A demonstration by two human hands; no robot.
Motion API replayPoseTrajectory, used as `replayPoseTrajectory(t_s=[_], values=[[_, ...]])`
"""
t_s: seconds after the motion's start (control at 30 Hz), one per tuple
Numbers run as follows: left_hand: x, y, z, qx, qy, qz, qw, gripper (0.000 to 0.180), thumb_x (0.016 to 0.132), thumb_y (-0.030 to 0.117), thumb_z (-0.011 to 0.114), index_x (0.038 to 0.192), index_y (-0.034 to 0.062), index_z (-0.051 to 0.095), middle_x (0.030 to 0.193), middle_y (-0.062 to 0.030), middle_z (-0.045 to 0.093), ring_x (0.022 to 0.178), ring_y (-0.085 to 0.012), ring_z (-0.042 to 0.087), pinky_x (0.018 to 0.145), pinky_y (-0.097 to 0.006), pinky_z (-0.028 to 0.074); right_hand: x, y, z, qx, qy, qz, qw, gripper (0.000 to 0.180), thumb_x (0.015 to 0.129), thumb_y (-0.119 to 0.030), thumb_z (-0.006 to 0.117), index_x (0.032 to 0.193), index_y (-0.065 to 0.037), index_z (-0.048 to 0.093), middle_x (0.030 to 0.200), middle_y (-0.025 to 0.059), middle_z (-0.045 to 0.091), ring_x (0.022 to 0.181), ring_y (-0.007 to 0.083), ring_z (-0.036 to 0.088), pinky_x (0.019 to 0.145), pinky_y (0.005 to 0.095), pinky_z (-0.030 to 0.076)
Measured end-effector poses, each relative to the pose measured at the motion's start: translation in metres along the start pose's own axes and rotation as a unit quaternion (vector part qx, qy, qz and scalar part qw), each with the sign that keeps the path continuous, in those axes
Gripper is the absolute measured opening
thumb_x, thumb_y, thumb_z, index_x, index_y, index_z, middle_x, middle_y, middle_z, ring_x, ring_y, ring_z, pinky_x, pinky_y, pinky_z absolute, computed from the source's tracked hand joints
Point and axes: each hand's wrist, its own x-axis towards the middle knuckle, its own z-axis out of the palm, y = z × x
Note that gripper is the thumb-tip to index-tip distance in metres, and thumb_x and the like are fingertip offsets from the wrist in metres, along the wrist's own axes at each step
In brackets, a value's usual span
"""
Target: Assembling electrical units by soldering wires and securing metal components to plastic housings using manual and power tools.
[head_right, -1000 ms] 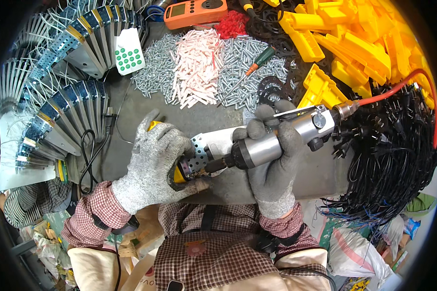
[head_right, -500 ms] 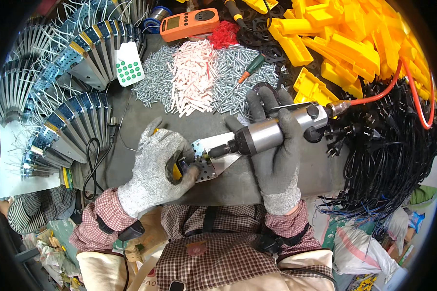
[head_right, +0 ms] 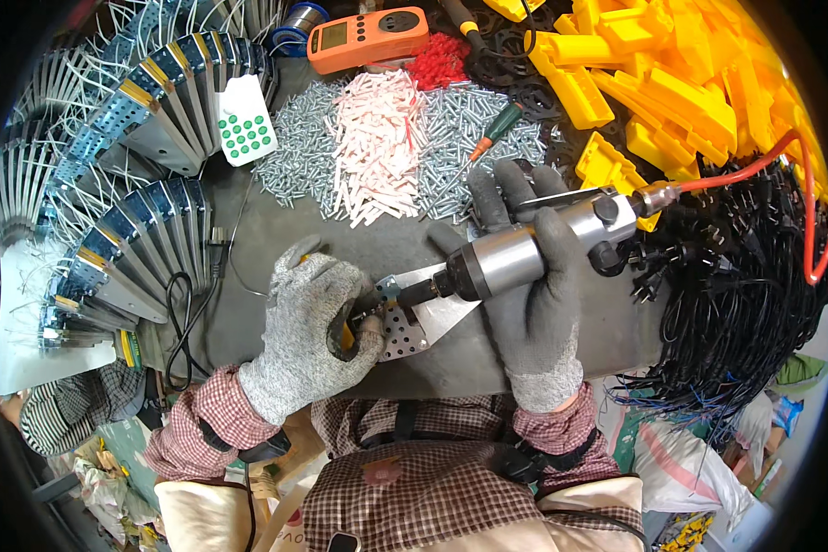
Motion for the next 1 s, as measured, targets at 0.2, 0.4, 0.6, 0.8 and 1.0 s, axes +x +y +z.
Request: replayPoseTrajectory(t_s=[0.2,0.4,0.6,0.8,1.0], values=[[0.002,0.0,-0.002,-0.01,-0.005,0.028,1.0,0.035,0.068,0.02,0.074,0.098,0.0046,0.066,0.092,-0.0117,0.066,0.089,-0.0365,0.06,0.104,-0.055,0.04,0.01,0.004,-0.017,0.06,-0.176,0.008,0.982,0.038,0.096,-0.026,0.067,0.129,-0.011,0.057,0.135,0.0115,0.059,0.139,0.0312,0.045,0.108,0.0737,0.035],[0.003,0.002,-0.006,-0.016,-0.017,0.05,0.998,0.065,0.068,0.044,0.085,0.112,0.0012,0.064,0.1,-0.0142,0.068,0.094,-0.0354,0.058,0.095,-0.051,0.041,0.014,0.015,-0.019,0.101,-0.171,0.056,0.978,0.028,0.097,-0.027,0.065,0.119,-0.009,0.063,0.126,0.0098,0.066,0.139,0.0322,0.045,0.115,0.0676,0.032],[-0.005,-0.004,-0.011,-0.004,-0.073,0.045,0.996,0.082,0.065,0.056,0.086,0.121,0.0008,0.062,0.112,-0.0159,0.067,0.105,-0.0368,0.059,0.101,-0.053,0.039,0.004,0.015,0.005,-0.01,-0.122,0.014,0.992,0.048,0.097,-0.025,0.062,0.142,-0.018,0.046,0.152,0.0119,0.044,0.143,0.032,0.04,0.112,0.0682,0.035],[-0.09,-0.008,-0.018,0.177,-0.02,-0.044,0.983,0.094,0.064,0.055,0.087,0.134,0.003,0.053,0.13,-0.0198,0.058,0.114,-0.0405,0.058,0.098,-0.055,0.045,-0.018,-0.002,-0.031,0.023,-0.13,-0.023,0.991,0.054,0.096,-0.025,0.064,0.145,-0.018,0.044,0.152,0.0123,0.045,0.143,0.0325,0.041,0.111,0.0739,0.03],[-0.1,-0.014,-0.02,0.211,-0.125,-0.1,0.964,0.092,0.075,0.058,0.079,0.138,-0.0034,0.05,0.1,-0.0149,0.07,0.084,-0.034,0.067,0.076,-0.047,0.052,-0.024,0.002,-0.038,0.031,-0.103,-0.006,0.994,0.06,0.093,-0.024,0.068,0.147,-0.017,0.043,0.152,0.013,0.046,0.143,0.0332,0.041,0.111,0.0786,0.026]])
